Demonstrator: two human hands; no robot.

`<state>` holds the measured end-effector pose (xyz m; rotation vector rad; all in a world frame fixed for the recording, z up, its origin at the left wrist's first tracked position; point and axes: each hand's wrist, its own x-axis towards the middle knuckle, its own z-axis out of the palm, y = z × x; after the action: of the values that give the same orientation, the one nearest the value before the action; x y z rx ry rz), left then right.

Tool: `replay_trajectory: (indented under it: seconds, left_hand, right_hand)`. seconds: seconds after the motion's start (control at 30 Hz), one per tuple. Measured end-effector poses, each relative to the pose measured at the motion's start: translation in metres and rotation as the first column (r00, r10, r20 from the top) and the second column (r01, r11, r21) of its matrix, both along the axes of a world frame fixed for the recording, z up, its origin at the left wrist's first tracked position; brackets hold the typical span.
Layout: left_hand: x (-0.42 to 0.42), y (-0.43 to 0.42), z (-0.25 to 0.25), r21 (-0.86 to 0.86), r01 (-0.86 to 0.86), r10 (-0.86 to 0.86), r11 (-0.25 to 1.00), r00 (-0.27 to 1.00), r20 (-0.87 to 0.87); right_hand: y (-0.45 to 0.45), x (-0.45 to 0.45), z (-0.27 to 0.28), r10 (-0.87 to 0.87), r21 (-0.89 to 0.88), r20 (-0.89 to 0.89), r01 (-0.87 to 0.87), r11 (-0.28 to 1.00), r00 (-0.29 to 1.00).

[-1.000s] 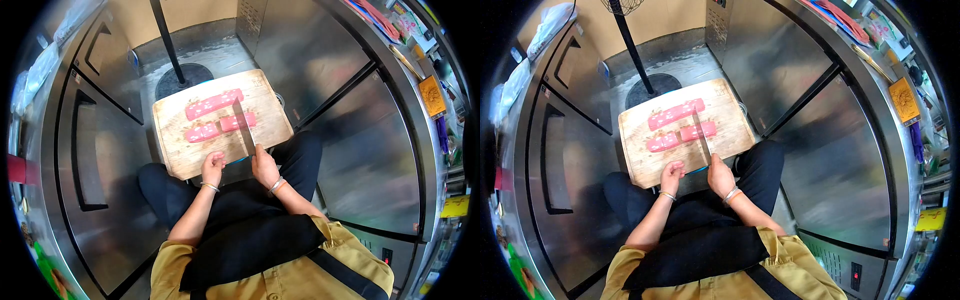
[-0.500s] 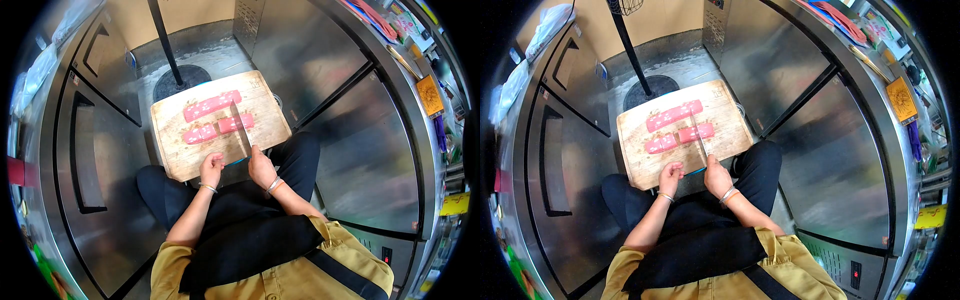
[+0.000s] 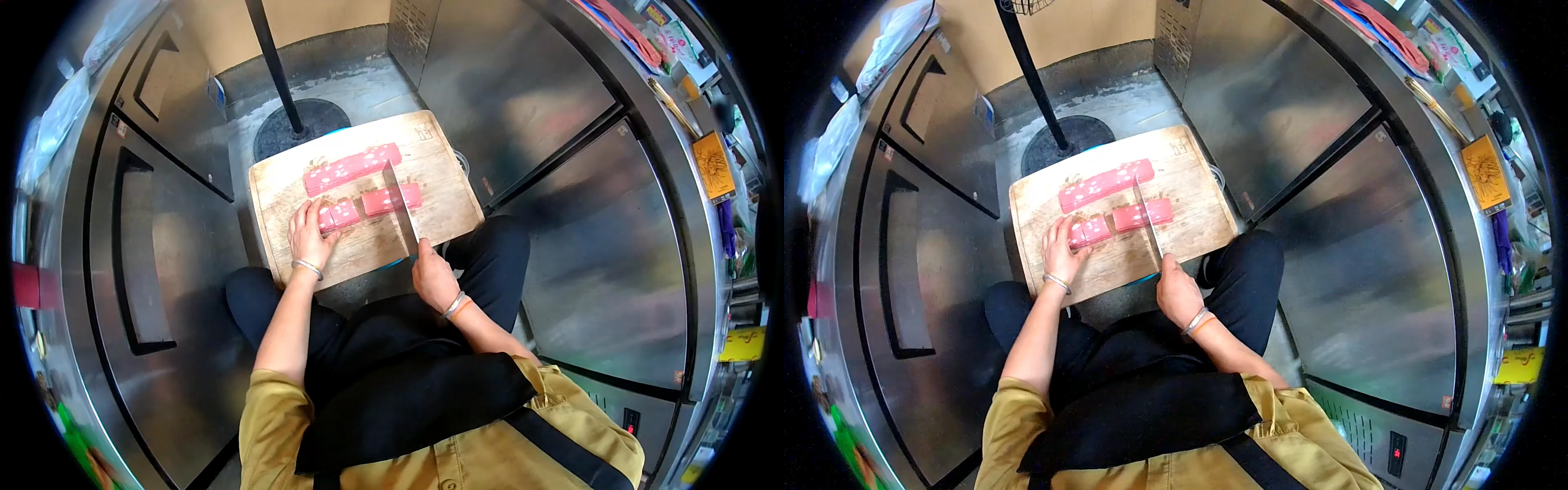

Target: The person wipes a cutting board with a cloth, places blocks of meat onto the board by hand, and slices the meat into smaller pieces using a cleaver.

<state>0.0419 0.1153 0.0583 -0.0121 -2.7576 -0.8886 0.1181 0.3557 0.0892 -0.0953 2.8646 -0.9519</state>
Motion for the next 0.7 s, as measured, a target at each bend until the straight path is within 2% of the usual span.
replay_trajectory:
  seconds: [0.13,0.23,0.5,0.53,0.57,0.7]
  left_hand:
    - [-0.017,-0.010,-0.015,-0.068,0.124,-0.124,0.990,0.992,0.004]
    - [-0.024,-0.008,-0.018,-0.044,0.203,-0.203,0.978,0.979,0.006]
    - [-0.024,0.001,-0.016,-0.064,0.228,-0.230,0.972,0.972,-0.035]
    - [-0.025,0.000,-0.015,-0.061,0.237,-0.239,0.970,0.970,-0.035]
    - [-0.025,0.000,-0.012,-0.086,0.245,-0.248,0.966,0.968,-0.027]
    - [-0.024,0.008,0.001,-0.084,0.244,-0.240,0.966,0.969,0.053]
  right_hand:
    - [0.001,0.000,-0.003,0.002,0.003,-0.037,-0.002,1.000,0.999]
    - [0.001,0.000,-0.003,-0.011,-0.011,-0.047,0.010,1.000,0.999]
    - [0.005,-0.002,0.002,-0.028,-0.034,-0.010,0.027,0.999,1.000]
    - [0.006,-0.002,0.006,-0.025,-0.065,-0.055,0.022,0.998,0.998]
    - [0.007,-0.002,0.009,-0.023,-0.096,-0.098,0.013,0.995,0.995]
    - [0.005,-0.003,0.014,-0.058,-0.114,-0.088,0.048,0.992,0.994]
